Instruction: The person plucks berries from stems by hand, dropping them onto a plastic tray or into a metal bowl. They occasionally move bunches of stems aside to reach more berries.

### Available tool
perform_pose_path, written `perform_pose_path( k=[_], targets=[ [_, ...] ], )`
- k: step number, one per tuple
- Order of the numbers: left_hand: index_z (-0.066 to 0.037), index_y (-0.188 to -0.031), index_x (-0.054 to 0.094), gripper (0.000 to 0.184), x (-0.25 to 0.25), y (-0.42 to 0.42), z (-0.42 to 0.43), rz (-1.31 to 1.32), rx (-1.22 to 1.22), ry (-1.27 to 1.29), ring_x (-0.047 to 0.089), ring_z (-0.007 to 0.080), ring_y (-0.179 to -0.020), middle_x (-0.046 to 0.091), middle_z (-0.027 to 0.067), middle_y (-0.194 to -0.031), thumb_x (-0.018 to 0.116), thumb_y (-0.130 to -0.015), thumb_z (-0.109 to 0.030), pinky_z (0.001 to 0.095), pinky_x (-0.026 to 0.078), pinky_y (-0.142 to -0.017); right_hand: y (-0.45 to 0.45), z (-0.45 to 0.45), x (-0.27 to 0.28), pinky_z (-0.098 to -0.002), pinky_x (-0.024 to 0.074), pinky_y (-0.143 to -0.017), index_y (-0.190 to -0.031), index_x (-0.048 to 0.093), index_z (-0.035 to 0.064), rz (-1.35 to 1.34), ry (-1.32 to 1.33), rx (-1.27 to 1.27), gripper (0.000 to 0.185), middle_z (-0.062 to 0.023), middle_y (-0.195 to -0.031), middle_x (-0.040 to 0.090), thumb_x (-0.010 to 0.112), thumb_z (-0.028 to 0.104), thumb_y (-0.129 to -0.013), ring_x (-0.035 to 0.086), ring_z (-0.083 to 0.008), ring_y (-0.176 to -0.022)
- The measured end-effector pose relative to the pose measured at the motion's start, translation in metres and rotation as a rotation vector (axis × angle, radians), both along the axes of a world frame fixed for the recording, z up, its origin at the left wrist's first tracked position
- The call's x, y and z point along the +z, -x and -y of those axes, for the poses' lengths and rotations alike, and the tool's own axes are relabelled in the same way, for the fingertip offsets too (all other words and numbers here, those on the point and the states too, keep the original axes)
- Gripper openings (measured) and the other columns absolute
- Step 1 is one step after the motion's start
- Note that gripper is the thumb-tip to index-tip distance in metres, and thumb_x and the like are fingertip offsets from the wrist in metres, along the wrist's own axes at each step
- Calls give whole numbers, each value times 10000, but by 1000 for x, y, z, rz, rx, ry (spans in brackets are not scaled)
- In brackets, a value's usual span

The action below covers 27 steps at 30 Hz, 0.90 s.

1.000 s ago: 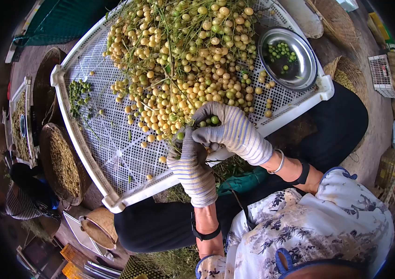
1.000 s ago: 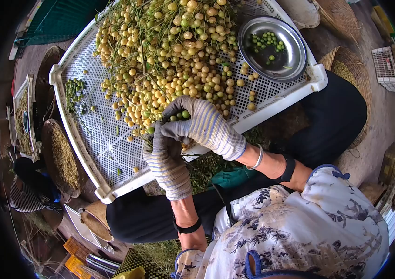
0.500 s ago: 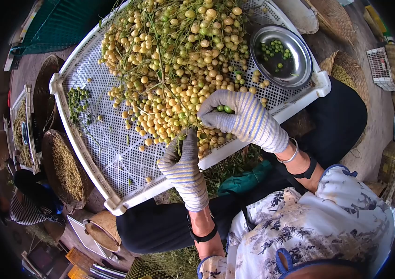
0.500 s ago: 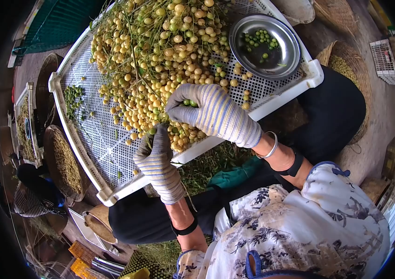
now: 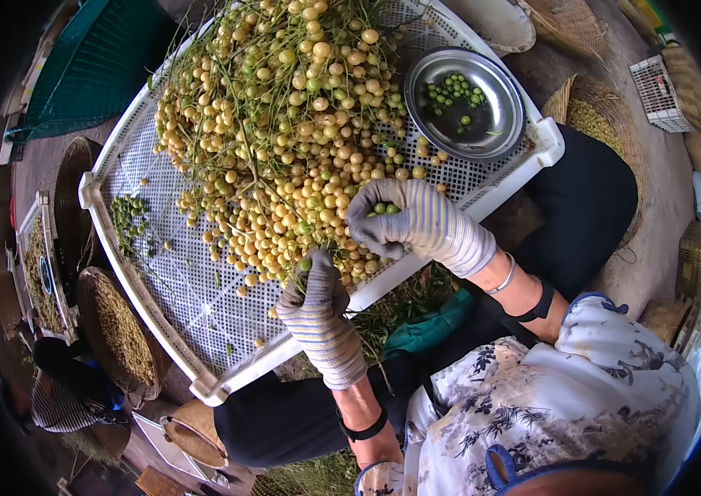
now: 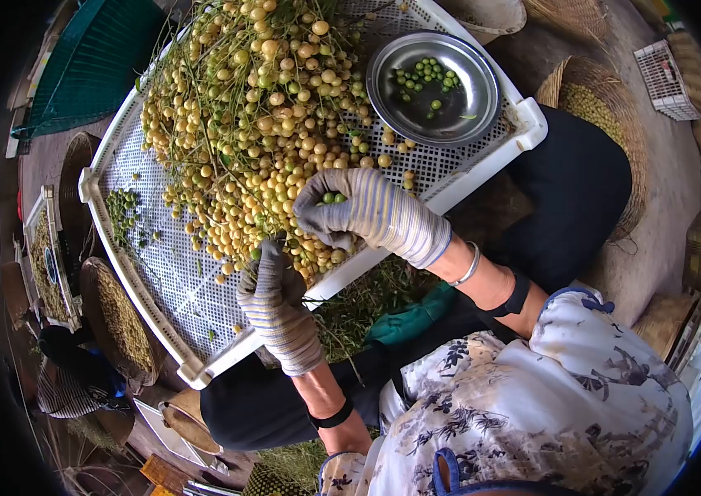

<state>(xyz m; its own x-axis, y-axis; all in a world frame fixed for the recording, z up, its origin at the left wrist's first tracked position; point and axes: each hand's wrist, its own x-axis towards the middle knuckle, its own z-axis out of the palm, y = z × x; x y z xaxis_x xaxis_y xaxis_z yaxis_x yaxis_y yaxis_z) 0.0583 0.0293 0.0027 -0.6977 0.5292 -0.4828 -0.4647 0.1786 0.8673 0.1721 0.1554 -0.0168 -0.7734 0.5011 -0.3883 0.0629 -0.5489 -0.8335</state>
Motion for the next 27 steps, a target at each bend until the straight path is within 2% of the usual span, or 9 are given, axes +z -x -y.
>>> perform_pose_path(
  k=[2,5,8,12,16,17,19,23,27],
  targets=[
    [-92,-707,579,268,-1,-8,-6,-21,-17,-11,304,18,-468,404,-76,-581,706,-867,-265,196,206,-436,4,3,-14,-223,504,-643,-1010,642,18,-48,-414,-44,308,-43,-825,672,773,213,-812,606,-74,-691],
    [-85,-699,568,296,-5,-18,-13,-83,-31,-7,281,21,-464,392,-75,-577,698,-872,-288,203,188,-437,1,6,-8,-219,503,-648,-1014,653,9,29,-437,-53,296,-32,-828,674,766,201,-818,616,-72,-707],
    [-47,-779,638,232,-7,-21,-14,-41,-48,-54,363,32,-512,460,-55,-615,695,-859,-257,189,251,-470,-9,4,1,-202,481,-568,-1008,653,6,29,56,-77,279,-40,-803,670,751,198,-831,611,-68,-666],
    [-75,-679,569,355,-6,-28,-24,4,-96,-28,313,38,-456,403,-53,-557,701,-859,-351,203,212,-438,-26,-6,-13,-186,463,-489,-1029,633,-6,-225,148,-144,231,-34,-759,650,698,153,-873,589,-57,-618],
    [-47,-708,602,346,-1,-29,-31,-30,-133,14,377,44,-480,462,-34,-569,713,-853,-341,197,257,-451,-45,-43,6,-224,508,-560,-1057,636,22,126,-316,-395,231,-66,-841,681,687,156,-875,633,-111,-671],
    [-31,-741,631,317,0,-30,-33,-38,-134,12,407,41,-496,482,-33,-581,712,-860,-313,194,278,-458,-46,-56,-1,-335,530,-747,-1061,653,53,225,-883,-459,253,-74,-955,686,701,180,-848,653,-210,-861],
    [-11,-803,661,273,7,-37,-39,-97,-136,10,448,39,-526,518,-31,-609,703,-872,-271,190,315,-476,-48,-68,0,-422,458,-926,-1050,668,79,559,-1424,-541,273,-68,-1086,658,712,193,-807,589,-300,-1046],
    [62,-975,686,203,-5,-38,-37,-274,-314,24,474,46,-618,601,-21,-708,640,-894,-118,207,396,-566,-43,-50,19,-410,436,-955,-996,687,129,185,-1497,-162,222,-58,-1130,606,693,196,-785,524,-277,-1142],
    [91,-1045,658,224,-12,-33,-33,-561,-582,111,538,77,-669,682,97,-774,629,-849,-15,259,462,-616,-34,-16,0,-438,382,-1012,-1072,654,124,194,-1489,52,268,-38,-1181,584,661,125,-805,497,-262,-1199]
  ],
)
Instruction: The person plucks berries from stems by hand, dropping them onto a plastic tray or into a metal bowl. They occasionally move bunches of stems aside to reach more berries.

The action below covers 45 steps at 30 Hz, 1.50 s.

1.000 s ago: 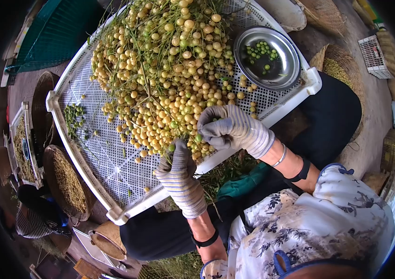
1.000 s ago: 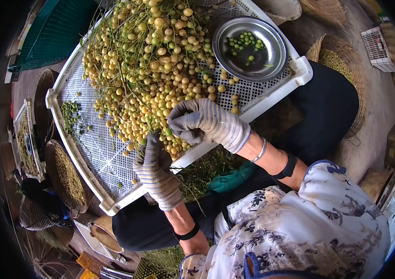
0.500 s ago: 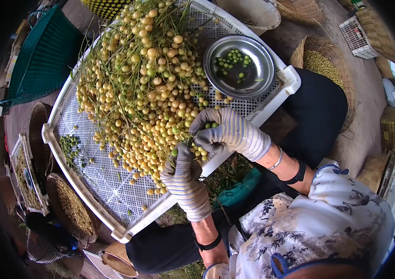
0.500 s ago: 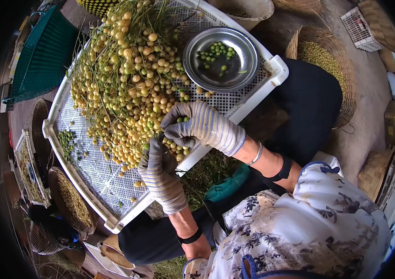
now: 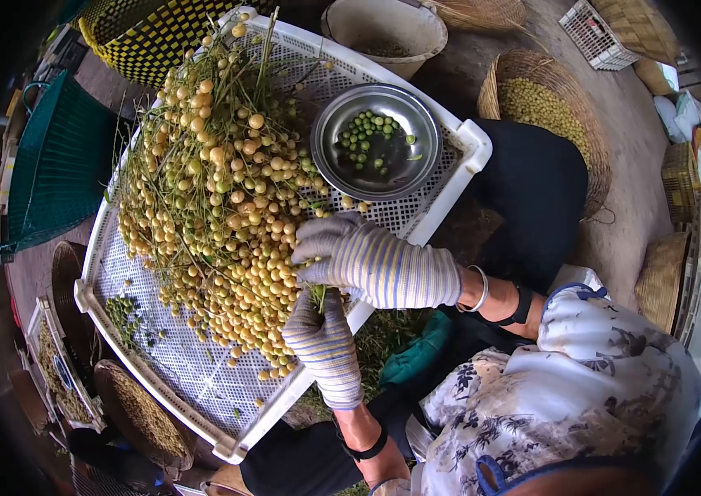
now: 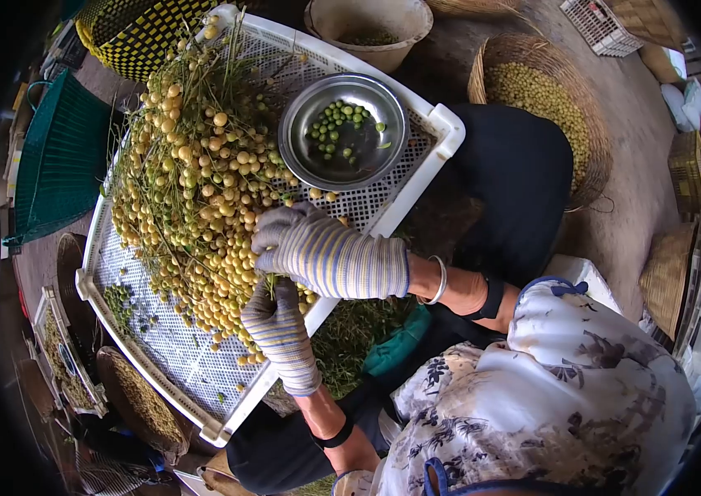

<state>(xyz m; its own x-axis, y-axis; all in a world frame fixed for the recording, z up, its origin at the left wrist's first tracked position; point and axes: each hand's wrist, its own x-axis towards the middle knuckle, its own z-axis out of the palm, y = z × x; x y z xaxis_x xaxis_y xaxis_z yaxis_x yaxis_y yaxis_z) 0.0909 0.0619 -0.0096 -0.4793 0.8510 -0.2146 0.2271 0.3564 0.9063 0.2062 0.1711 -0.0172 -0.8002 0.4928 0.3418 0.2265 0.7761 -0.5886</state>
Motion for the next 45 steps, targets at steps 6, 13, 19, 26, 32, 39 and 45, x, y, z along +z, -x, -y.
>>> perform_pose_path(
  k=[6,13,19,26,32,39,45],
  targets=[
    [97,-999,654,198,-8,-7,0,-254,-31,-19,562,69,-669,692,98,-751,604,-873,-48,261,471,-616,-13,4,-5,-422,396,-988,-1192,623,153,46,134,51,405,-46,-1144,615,677,164,-790,560,-254,-1116],
    [75,-993,667,198,-6,-10,-1,-141,-113,-59,578,81,-705,692,83,-785,637,-868,-75,275,481,-642,-19,-9,7,-406,442,-914,-1057,659,91,-79,181,65,296,-51,-1002,665,719,171,-778,628,-249,-951],
    [44,-984,692,239,10,-19,-12,344,151,-5,491,52,-605,614,-1,-707,702,-868,-164,212,414,-562,-22,-15,8,-337,517,-747,-975,657,39,-267,521,-270,217,-86,-885,679,725,159,-809,663,-206,-808],
    [-38,-826,682,187,20,1,-3,759,224,-77,374,22,-480,470,-75,-557,741,-821,-216,198,255,-450,-44,-67,-2,-358,527,-770,-1144,625,64,-160,-4,-598,264,-148,-962,684,628,141,-892,669,-260,-822],
    [5,-924,711,164,35,7,5,438,95,60,455,34,-576,579,-36,-664,714,-838,-135,198,355,-532,-28,-37,8,-215,405,-474,-1137,647,74,-91,1194,235,582,-13,-798,614,584,582,-861,491,-55,-478],
    [15,-947,680,120,37,11,13,326,35,69,501,42,-696,629,-25,-785,676,-873,-79,204,422,-635,-16,-10,1,-197,346,-447,-980,654,55,-317,1473,111,361,14,-728,590,747,366,-821,452,-35,-478],
    [-5,-972,680,123,29,-3,21,479,117,69,463,24,-672,595,-49,-751,640,-893,-89,189,379,-592,-13,-18,-20,-172,296,-380,-1053,617,58,-793,1547,-120,350,6,-827,612,716,326,-850,423,-17,-458]
  ],
)
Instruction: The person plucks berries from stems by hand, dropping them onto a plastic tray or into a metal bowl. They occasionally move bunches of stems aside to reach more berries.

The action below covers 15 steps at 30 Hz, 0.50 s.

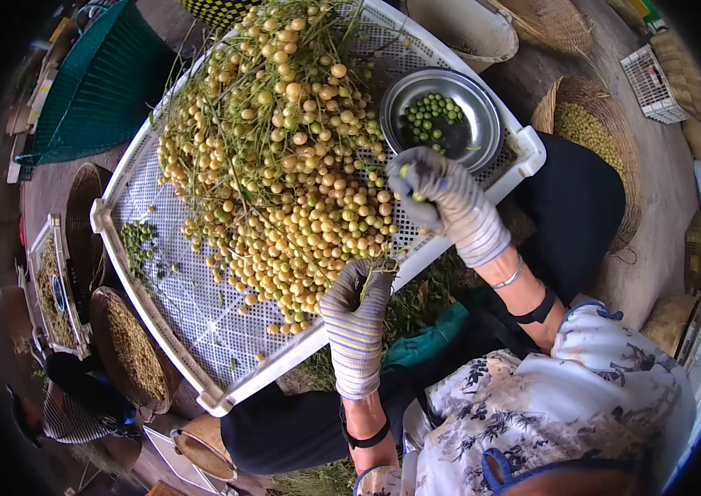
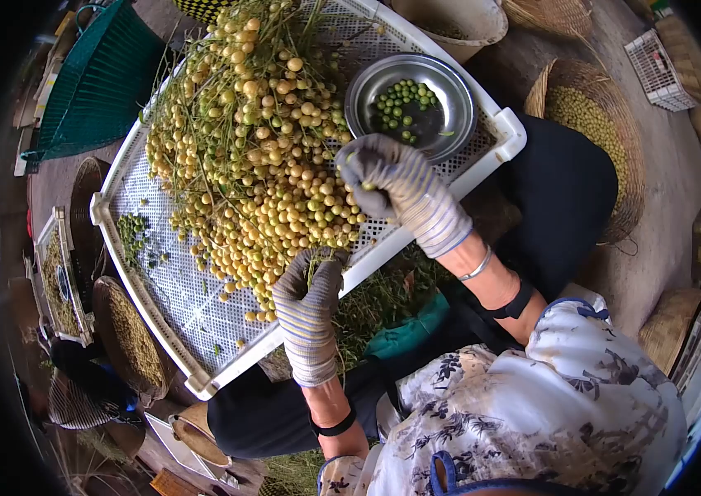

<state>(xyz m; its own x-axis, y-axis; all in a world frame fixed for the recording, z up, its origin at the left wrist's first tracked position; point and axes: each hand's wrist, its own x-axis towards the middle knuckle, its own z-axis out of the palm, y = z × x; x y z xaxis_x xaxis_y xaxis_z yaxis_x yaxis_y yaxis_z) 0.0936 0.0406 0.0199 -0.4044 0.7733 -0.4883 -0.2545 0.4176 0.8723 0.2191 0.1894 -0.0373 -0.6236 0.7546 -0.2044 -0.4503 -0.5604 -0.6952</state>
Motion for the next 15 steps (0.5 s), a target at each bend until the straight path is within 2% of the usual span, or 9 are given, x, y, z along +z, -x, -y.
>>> perform_pose_path(
  k=[2,3,4,5,7,9,10,13,15],
  targets=[
    [-10,-988,682,130,26,4,9,-23,52,54,441,20,-652,589,-56,-750,634,-893,-85,173,357,-582,-12,-20,9,-164,322,-384,-1093,605,36,278,-116,-213,332,-19,-871,631,694,279,-884,485,-44,-487],
    [-12,-996,682,156,43,8,15,-26,118,37,458,22,-641,596,-49,-761,655,-883,-115,167,364,-583,-20,-32,17,-184,453,-486,-1119,622,23,381,-283,-238,284,-45,-879,654,674,194,-899,595,-67,-639],
    [-8,-999,684,183,55,13,25,-59,233,-14,479,27,-638,611,-36,-770,670,-872,-139,168,372,-579,-26,-45,14,-243,530,-670,-1158,608,3,615,-594,-265,333,-64,-966,660,679,189,-892,636,-109,-810],
    [-3,-1002,687,213,66,19,37,-91,347,-68,500,33,-635,627,-24,-780,686,-861,-163,168,380,-575,-23,-55,13,-274,522,-795,-1183,601,4,951,-979,-413,326,-75,-1017,661,659,153,-899,636,-141,-916],
    [13,-972,700,265,96,42,71,-413,476,-72,565,66,-662,665,31,-794,702,-857,-226,203,433,-598,-25,-64,26,-294,513,-832,-1156,612,-1,1335,-1457,-592,287,-89,-1030,668,646,124,-900,630,-150,-946],
    [4,-1002,672,224,121,54,103,-849,764,-156,517,68,-569,615,-8,-670,611,-935,-200,203,406,-559,-7,-53,28,-305,516,-826,-1148,617,0,884,-1064,-383,294,-103,-1026,675,656,127,-885,640,-163,-934],
    [2,-1010,674,237,134,61,118,-1016,871,-183,530,93,-601,621,10,-708,623,-919,-210,224,419,-581,2,-43,30,-311,518,-822,-1144,619,0,672,-858,-280,298,-111,-1024,679,662,129,-878,645,-170,-927],
    [-3,-1032,680,288,138,68,198,-1247,1020,-1,570,167,-695,638,63,-822,656,-870,-240,288,455,-646,45,-21,30,-324,535,-786,-1026,691,47,685,-1024,-21,202,-105,-954,700,679,133,-843,670,-213,-841],
    [-7,-1047,684,329,121,61,267,-1266,1012,279,596,216,-758,649,99,-899,679,-837,-260,331,480,-690,78,-4,24,-335,534,-747,-953,707,57,687,-997,107,168,-106,-886,707,681,183,-845,677,-228,-798]
  ],
)
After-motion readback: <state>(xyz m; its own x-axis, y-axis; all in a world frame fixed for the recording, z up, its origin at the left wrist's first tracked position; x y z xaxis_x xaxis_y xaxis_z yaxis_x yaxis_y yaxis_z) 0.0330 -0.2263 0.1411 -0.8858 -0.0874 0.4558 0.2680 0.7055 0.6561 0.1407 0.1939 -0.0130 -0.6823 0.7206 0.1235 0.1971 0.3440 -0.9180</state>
